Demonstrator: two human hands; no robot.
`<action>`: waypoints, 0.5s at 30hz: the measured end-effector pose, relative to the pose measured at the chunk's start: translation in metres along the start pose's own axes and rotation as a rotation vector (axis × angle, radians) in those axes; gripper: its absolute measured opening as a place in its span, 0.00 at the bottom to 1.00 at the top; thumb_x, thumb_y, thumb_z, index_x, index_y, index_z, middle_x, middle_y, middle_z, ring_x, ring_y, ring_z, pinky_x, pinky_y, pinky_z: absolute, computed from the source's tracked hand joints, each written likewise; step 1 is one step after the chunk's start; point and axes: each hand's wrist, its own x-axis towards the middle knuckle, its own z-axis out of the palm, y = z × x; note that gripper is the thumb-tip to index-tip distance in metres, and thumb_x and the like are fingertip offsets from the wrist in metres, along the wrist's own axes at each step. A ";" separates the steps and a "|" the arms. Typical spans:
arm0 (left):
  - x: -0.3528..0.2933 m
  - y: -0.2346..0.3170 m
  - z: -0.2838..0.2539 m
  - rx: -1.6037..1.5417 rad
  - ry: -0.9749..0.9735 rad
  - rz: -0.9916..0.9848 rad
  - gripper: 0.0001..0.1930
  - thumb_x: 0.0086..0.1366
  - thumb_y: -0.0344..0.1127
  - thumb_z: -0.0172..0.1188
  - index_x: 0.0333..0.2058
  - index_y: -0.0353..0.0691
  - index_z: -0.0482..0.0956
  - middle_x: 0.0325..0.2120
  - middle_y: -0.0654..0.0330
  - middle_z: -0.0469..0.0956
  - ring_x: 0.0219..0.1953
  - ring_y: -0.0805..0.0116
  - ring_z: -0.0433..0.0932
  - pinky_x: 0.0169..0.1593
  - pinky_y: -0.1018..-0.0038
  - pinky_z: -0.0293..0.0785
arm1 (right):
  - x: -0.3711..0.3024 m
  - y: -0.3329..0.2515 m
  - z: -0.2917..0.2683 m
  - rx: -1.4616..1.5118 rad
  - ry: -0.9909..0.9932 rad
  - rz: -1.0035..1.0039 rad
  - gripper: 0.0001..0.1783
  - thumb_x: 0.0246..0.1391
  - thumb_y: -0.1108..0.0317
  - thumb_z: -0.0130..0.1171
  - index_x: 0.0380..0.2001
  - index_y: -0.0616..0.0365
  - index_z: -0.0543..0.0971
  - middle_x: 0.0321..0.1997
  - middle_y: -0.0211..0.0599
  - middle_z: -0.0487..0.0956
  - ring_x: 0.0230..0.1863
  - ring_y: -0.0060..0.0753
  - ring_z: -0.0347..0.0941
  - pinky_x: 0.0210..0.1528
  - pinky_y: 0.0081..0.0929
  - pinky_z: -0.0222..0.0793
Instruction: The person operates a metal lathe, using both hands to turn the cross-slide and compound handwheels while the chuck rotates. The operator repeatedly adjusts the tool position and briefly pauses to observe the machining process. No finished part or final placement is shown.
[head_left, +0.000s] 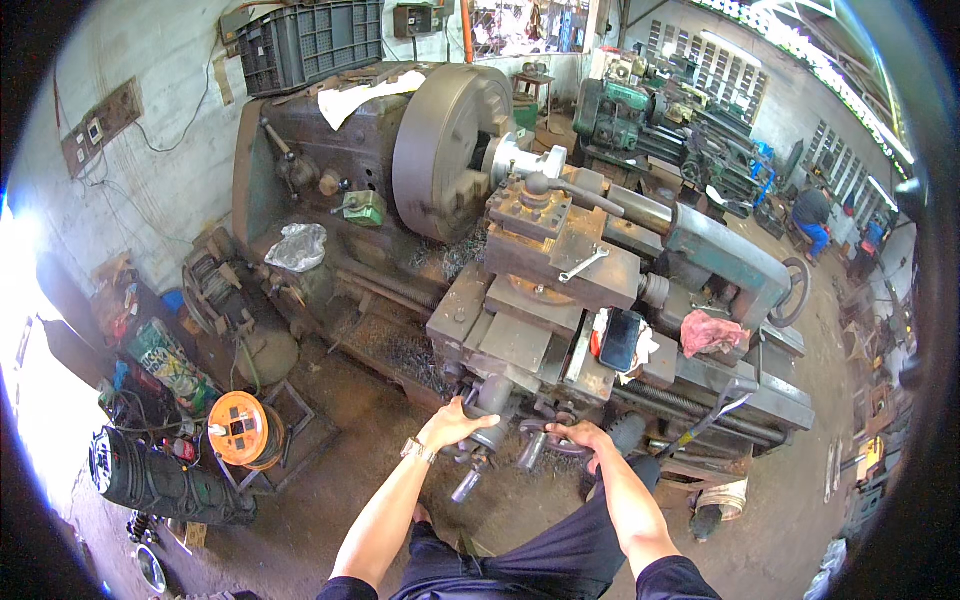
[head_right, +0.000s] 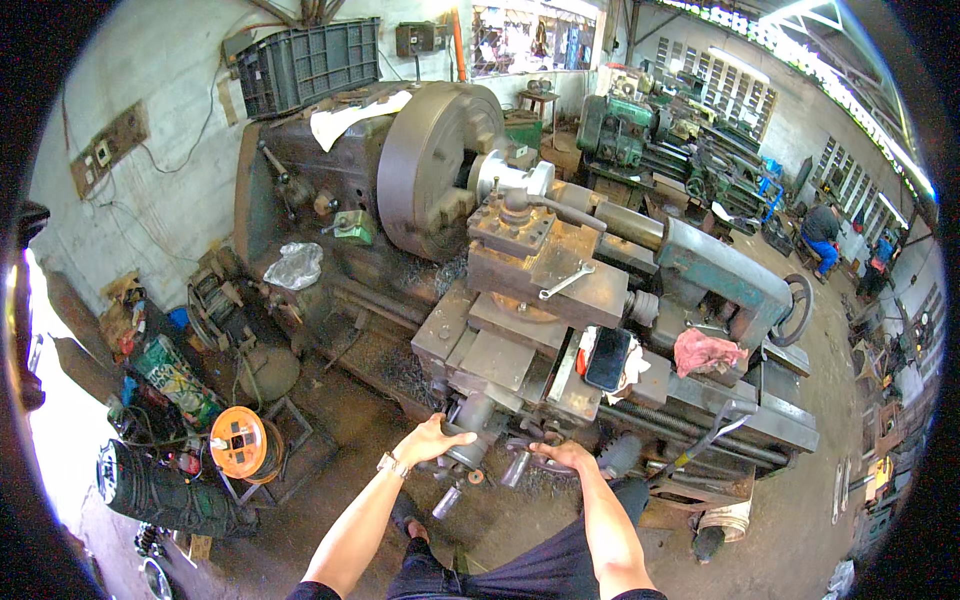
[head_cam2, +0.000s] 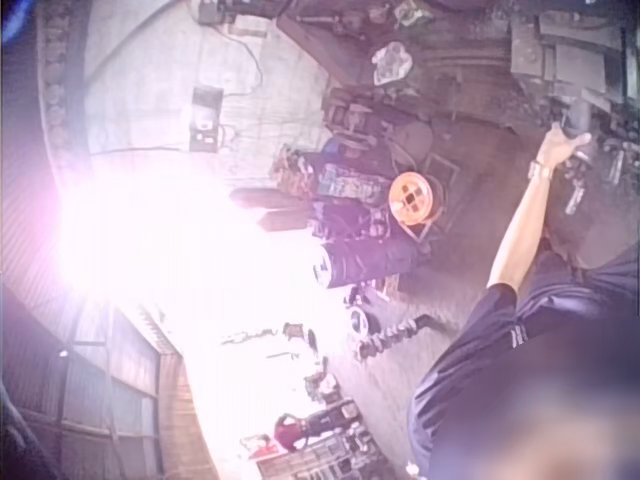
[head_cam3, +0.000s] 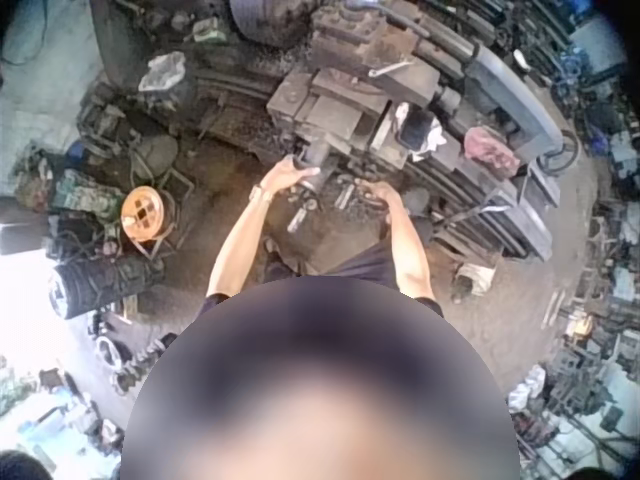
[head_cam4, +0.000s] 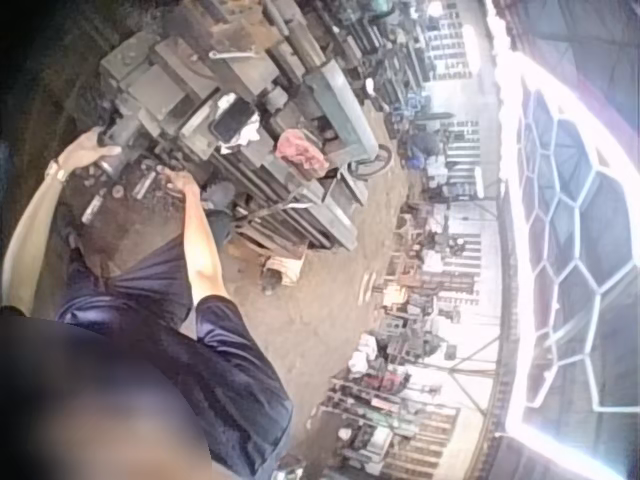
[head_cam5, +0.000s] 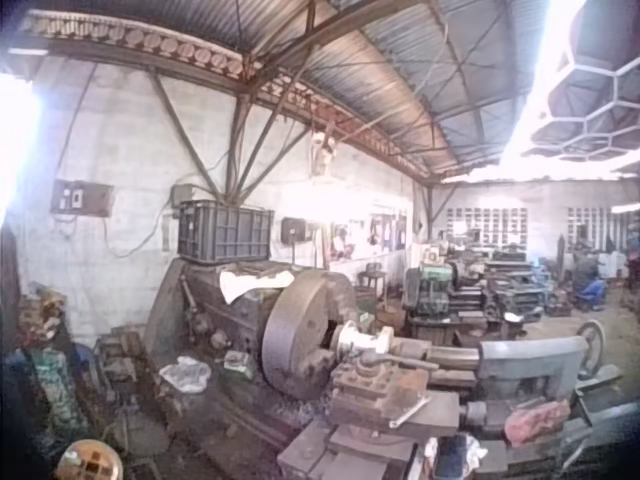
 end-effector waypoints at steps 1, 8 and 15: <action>0.001 -0.001 0.000 -0.006 -0.007 -0.001 0.73 0.45 0.81 0.64 0.67 0.16 0.52 0.63 0.29 0.66 0.68 0.45 0.66 0.70 0.64 0.63 | -0.003 -0.001 -0.002 0.026 -0.020 0.025 0.45 0.37 0.18 0.63 0.46 0.42 0.88 0.64 0.49 0.77 0.66 0.50 0.71 0.65 0.48 0.67; 0.003 -0.005 0.006 0.041 0.090 0.027 0.72 0.43 0.83 0.64 0.66 0.17 0.56 0.56 0.28 0.73 0.62 0.43 0.74 0.65 0.60 0.70 | -0.018 -0.011 -0.010 0.068 -0.085 0.056 0.45 0.37 0.22 0.68 0.50 0.45 0.86 0.67 0.51 0.73 0.66 0.61 0.69 0.62 0.58 0.69; 0.004 -0.004 0.006 0.048 0.078 0.021 0.71 0.45 0.82 0.64 0.66 0.18 0.56 0.58 0.29 0.72 0.64 0.42 0.72 0.67 0.60 0.68 | -0.030 -0.013 -0.015 0.088 -0.080 0.049 0.57 0.33 0.22 0.70 0.54 0.64 0.81 0.67 0.56 0.72 0.66 0.63 0.69 0.61 0.58 0.71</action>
